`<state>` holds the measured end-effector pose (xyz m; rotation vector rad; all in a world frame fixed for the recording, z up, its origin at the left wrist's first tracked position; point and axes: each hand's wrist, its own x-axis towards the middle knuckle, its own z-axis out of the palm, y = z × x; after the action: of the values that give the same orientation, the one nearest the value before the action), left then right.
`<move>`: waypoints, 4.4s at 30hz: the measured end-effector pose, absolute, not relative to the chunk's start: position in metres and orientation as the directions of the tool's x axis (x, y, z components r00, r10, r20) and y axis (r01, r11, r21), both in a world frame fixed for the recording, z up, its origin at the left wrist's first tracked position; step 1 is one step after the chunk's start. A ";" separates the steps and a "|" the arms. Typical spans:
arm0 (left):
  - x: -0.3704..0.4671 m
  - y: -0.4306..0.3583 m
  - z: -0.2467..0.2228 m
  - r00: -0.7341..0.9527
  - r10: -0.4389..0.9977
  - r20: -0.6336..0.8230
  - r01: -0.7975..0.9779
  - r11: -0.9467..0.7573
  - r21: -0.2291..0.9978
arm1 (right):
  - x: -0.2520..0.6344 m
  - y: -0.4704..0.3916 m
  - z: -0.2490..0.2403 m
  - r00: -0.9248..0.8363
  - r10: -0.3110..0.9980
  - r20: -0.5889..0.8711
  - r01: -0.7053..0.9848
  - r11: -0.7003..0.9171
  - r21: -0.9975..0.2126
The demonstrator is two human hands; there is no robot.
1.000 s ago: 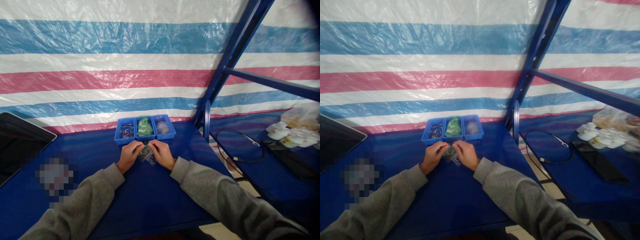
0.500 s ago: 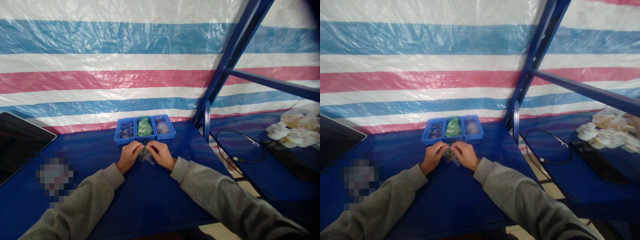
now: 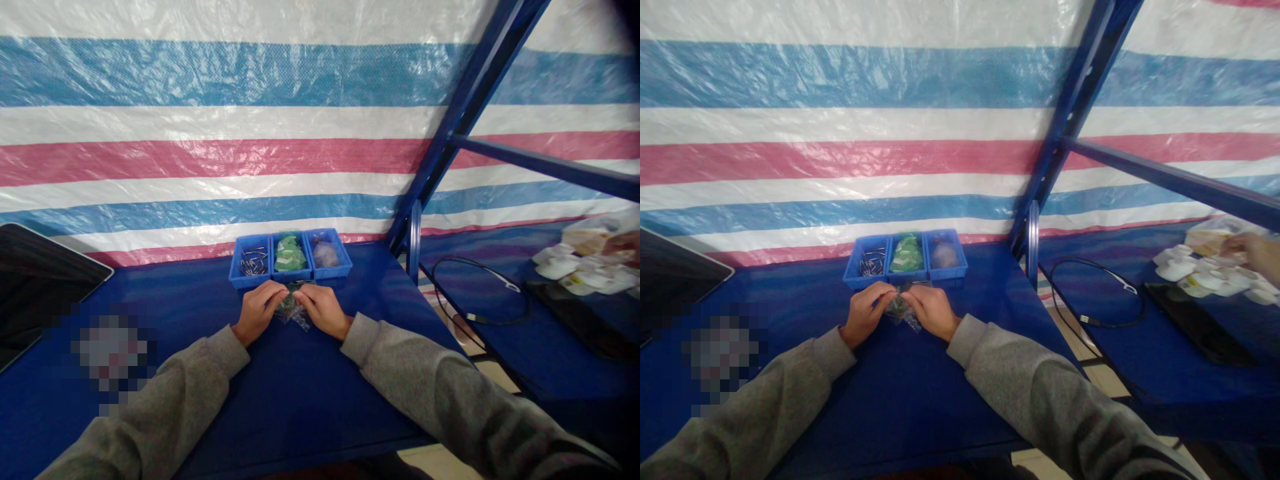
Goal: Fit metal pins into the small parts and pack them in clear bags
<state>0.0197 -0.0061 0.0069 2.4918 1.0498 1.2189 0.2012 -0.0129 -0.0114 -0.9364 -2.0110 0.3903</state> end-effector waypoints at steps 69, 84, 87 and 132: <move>0.007 0.017 0.008 0.022 0.619 0.785 0.811 -0.470 0.349 | 0.200 -0.015 -0.012 -0.355 0.727 0.588 0.475 0.682 -0.556; 0.007 0.020 0.007 -0.024 0.654 0.756 0.815 -0.426 0.394 | 0.200 -0.015 -0.011 -0.339 0.734 0.588 0.484 0.672 -0.560; 0.007 0.020 0.007 -0.034 0.656 0.754 0.822 -0.411 0.394 | 0.200 -0.015 -0.012 -0.339 0.732 0.591 0.481 0.674 -0.561; 0.015 0.008 0.010 0.266 0.657 0.705 0.617 -0.678 0.399 | 0.197 -0.010 -0.014 -0.509 0.675 0.534 0.560 0.731 -0.391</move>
<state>0.0145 0.0079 0.0096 2.4638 1.2418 1.4081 0.1970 -0.0096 -0.0135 -0.9280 -2.2460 0.2190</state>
